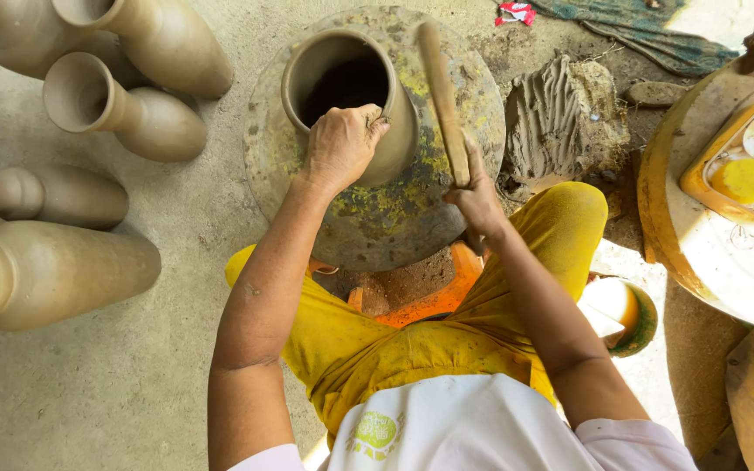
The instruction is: The person shapes the upper part of a clay pot by adding a lump of clay to the rim and smoothing it by hand and with a wooden tool while the pot sits on a turntable.
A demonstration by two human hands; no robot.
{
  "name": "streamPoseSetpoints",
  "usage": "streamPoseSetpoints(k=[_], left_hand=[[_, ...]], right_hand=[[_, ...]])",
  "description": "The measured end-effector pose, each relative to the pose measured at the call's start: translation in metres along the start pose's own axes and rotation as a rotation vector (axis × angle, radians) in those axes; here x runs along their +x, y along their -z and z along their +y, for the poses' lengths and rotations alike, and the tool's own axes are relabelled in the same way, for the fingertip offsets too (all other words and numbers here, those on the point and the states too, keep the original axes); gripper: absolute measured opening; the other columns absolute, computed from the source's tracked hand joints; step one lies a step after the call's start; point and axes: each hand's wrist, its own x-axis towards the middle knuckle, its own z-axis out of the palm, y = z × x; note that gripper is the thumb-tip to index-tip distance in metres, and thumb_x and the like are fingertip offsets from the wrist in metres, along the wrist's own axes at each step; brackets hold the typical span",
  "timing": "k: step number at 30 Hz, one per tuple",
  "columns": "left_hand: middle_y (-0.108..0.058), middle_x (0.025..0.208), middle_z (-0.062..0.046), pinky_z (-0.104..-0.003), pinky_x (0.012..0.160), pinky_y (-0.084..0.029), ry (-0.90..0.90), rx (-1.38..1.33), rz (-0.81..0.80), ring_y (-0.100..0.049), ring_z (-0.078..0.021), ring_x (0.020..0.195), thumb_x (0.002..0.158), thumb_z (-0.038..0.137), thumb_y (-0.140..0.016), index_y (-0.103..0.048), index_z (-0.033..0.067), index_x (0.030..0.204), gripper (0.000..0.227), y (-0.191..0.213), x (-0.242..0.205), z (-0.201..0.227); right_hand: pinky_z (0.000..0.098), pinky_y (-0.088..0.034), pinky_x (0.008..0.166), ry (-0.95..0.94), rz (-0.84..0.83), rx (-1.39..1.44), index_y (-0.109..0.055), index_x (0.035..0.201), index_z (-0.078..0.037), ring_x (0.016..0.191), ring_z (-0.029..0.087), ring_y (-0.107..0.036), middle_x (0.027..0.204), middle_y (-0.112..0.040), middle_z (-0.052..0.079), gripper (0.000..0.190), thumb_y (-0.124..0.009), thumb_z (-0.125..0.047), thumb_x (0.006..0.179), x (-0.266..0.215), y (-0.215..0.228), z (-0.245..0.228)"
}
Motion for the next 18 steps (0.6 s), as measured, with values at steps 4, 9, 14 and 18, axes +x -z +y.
streamPoseSetpoints(k=[4,9,14,18], left_hand=[[-0.072,0.078,-0.018,-0.047,0.07,-0.057,0.061,0.0,-0.017,-0.071,-0.036,0.074,0.098,0.026,-0.071,-0.072,0.0044,0.092,0.022,-0.011,0.002,0.002],[-0.075,0.092,-0.014,-0.048,0.076,-0.059,0.009,0.031,-0.164,-0.073,-0.0263,0.072,0.091,0.025,-0.074,-0.071,0.005,0.118,0.035,0.001,0.005,-0.011],[-0.077,0.096,-0.014,-0.042,0.082,-0.06,0.0,0.085,-0.212,-0.074,-0.0239,0.078,0.088,0.023,-0.078,-0.078,0.0072,0.111,0.028,0.016,-0.005,-0.025],[-0.077,0.082,-0.016,-0.042,0.076,-0.059,0.065,0.061,-0.21,-0.074,-0.0265,0.073,0.094,0.023,-0.075,-0.078,0.006,0.104,0.02,0.013,-0.006,-0.014]], right_hand=[[0.0335,-0.064,0.074,-0.074,0.006,-0.14,-0.019,0.163,-0.041,0.095,0.021,-0.057,0.134,-0.053,0.018,0.11,-0.06,0.021,0.082,-0.006,-0.007,-0.006],[0.0402,-0.061,0.069,-0.07,0.033,-0.043,-0.018,0.16,-0.043,0.088,0.028,-0.058,0.143,-0.052,0.018,0.114,-0.062,0.021,0.077,-0.009,-0.017,-0.015],[0.0328,-0.055,0.06,-0.275,0.024,-0.094,-0.011,0.163,-0.046,0.094,0.018,-0.05,0.153,-0.032,0.023,0.115,-0.057,0.022,0.083,-0.018,-0.019,-0.014],[0.0249,-0.054,0.053,-0.065,0.048,0.003,-0.02,0.162,-0.043,0.079,0.019,-0.056,0.151,-0.047,0.02,0.114,-0.058,0.024,0.078,-0.015,-0.021,-0.01]])
